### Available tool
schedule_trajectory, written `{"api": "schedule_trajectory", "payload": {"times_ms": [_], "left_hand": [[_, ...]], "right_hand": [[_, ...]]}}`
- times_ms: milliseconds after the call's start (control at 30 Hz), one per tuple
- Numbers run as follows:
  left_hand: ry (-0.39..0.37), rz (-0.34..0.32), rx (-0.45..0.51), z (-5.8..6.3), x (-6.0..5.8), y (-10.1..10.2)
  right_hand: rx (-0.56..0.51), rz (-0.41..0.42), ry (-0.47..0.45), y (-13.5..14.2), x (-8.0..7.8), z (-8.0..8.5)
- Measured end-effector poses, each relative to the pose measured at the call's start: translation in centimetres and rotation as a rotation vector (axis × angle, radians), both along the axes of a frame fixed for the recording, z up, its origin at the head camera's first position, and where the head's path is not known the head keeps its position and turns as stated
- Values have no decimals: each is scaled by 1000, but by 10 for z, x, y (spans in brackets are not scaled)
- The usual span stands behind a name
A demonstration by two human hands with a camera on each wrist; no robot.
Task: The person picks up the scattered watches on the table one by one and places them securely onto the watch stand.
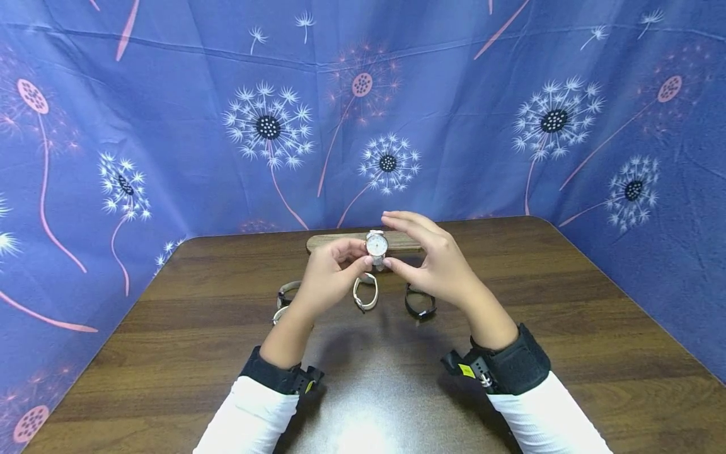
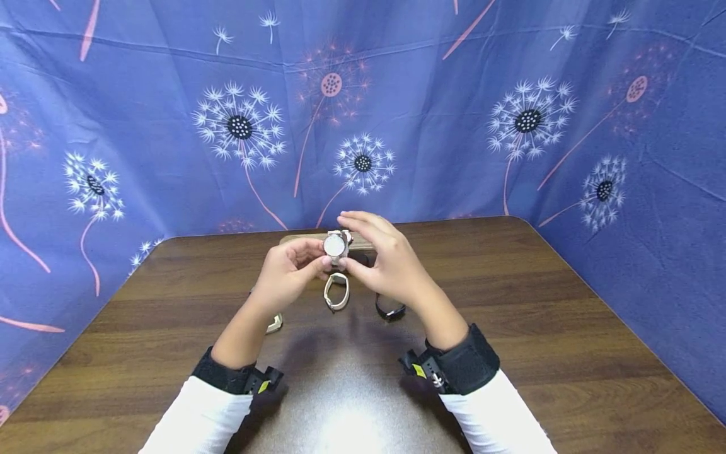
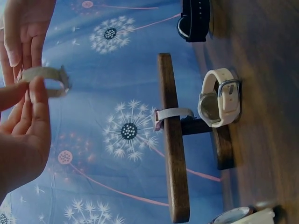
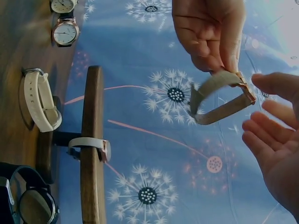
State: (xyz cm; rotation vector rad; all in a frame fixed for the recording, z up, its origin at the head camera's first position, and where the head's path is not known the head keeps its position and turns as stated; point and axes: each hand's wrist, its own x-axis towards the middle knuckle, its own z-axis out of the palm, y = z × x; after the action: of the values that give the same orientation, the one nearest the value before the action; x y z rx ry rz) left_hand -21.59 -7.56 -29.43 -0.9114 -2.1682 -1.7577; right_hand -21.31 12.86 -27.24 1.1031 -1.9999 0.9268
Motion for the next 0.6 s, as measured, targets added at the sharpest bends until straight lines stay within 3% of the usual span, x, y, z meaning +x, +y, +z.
{"api": "schedule_trajectory", "payload": {"times_ms": [167, 267, 467, 600], "left_hand": [[26, -47, -149, 2, 3, -2], [5, -68, -172, 5, 5, -3], [-11, -71, -191, 5, 5, -5], [36, -54, -192, 4, 4, -6]], "right_hand": [[61, 105, -7, 2, -1, 0], [111, 139, -11, 4, -2, 0], [197, 131, -40, 9, -1, 0], [189, 111, -63, 9, 0, 1]]}}
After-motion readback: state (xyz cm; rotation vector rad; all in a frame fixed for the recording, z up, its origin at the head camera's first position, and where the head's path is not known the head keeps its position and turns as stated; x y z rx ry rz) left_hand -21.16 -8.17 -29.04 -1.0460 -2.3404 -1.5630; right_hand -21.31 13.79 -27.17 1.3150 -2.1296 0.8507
